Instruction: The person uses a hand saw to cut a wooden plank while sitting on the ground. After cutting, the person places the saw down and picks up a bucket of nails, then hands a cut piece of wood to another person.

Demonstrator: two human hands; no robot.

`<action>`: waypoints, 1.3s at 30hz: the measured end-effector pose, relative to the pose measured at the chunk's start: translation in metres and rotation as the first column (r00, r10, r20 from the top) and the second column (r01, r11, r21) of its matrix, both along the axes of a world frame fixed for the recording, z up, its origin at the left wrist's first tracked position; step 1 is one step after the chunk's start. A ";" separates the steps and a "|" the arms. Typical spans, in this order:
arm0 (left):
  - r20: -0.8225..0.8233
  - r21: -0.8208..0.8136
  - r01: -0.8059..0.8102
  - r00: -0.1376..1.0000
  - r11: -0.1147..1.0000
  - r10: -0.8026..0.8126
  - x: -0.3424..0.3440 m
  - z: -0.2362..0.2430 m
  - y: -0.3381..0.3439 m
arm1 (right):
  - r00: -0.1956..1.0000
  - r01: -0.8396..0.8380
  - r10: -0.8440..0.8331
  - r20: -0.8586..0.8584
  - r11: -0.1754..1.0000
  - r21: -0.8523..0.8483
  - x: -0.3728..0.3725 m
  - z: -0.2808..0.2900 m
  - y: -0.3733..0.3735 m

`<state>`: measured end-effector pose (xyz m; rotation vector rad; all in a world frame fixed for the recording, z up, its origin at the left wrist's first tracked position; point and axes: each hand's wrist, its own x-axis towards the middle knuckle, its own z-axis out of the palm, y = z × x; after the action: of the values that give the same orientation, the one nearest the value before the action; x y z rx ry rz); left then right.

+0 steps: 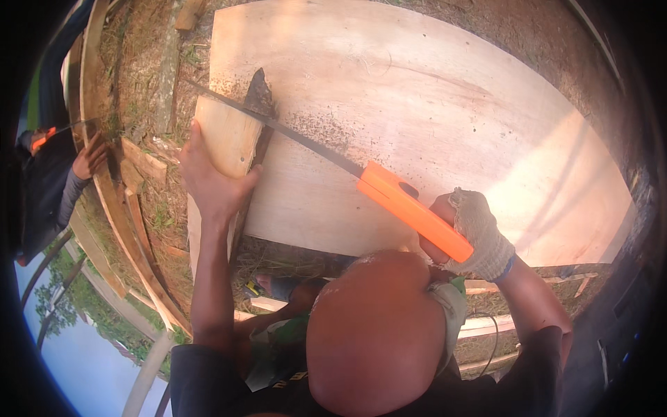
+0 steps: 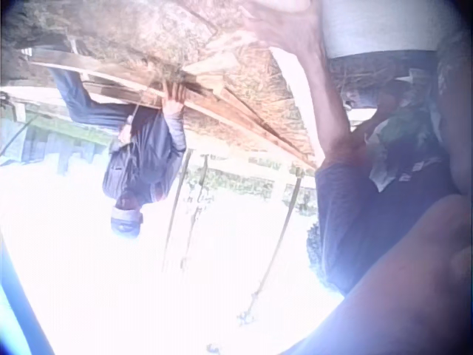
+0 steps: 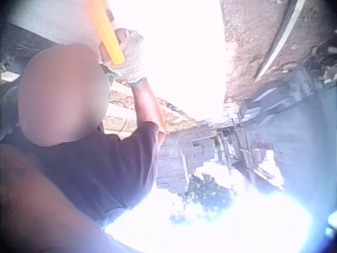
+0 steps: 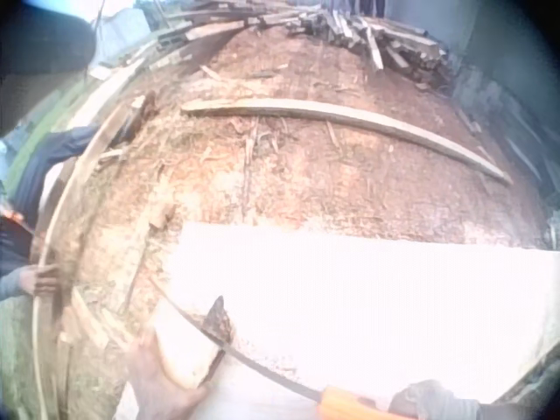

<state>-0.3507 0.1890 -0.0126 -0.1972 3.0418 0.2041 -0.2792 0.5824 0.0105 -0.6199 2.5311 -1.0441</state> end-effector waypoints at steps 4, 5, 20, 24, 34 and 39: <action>0.009 0.039 0.010 1.000 0.999 -0.011 0.008 -0.004 0.003 | 0.963 0.112 -0.067 0.262 0.980 -0.163 -0.061 -0.009 -0.088; 0.015 0.048 0.005 1.000 0.999 -0.006 0.004 -0.006 -0.001 | 0.968 0.116 -0.086 0.237 0.987 -0.114 -0.066 -0.009 -0.086; -0.015 0.006 0.006 1.000 1.000 -0.006 0.014 0.004 0.000 | 0.996 0.051 -0.050 0.074 0.999 -0.008 -0.010 -0.012 -0.026; -0.026 0.015 -0.012 1.000 1.000 0.013 0.008 0.005 0.014 | 0.990 0.037 -0.043 0.131 0.998 0.047 0.005 0.007 0.000; 0.035 0.043 -0.040 0.999 0.998 0.038 0.007 0.007 0.009 | 0.999 0.010 -0.013 0.047 0.998 0.068 -0.006 0.001 -0.012; 0.026 0.135 0.015 0.999 0.991 -0.019 0.002 -0.002 0.000 | 0.985 0.098 -0.084 0.149 0.991 -0.094 -0.065 -0.013 -0.079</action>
<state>-0.3483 0.1890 -0.0148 -0.1632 2.9872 0.4008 -0.3446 0.5037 -0.0030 -0.4404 2.4124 -1.2094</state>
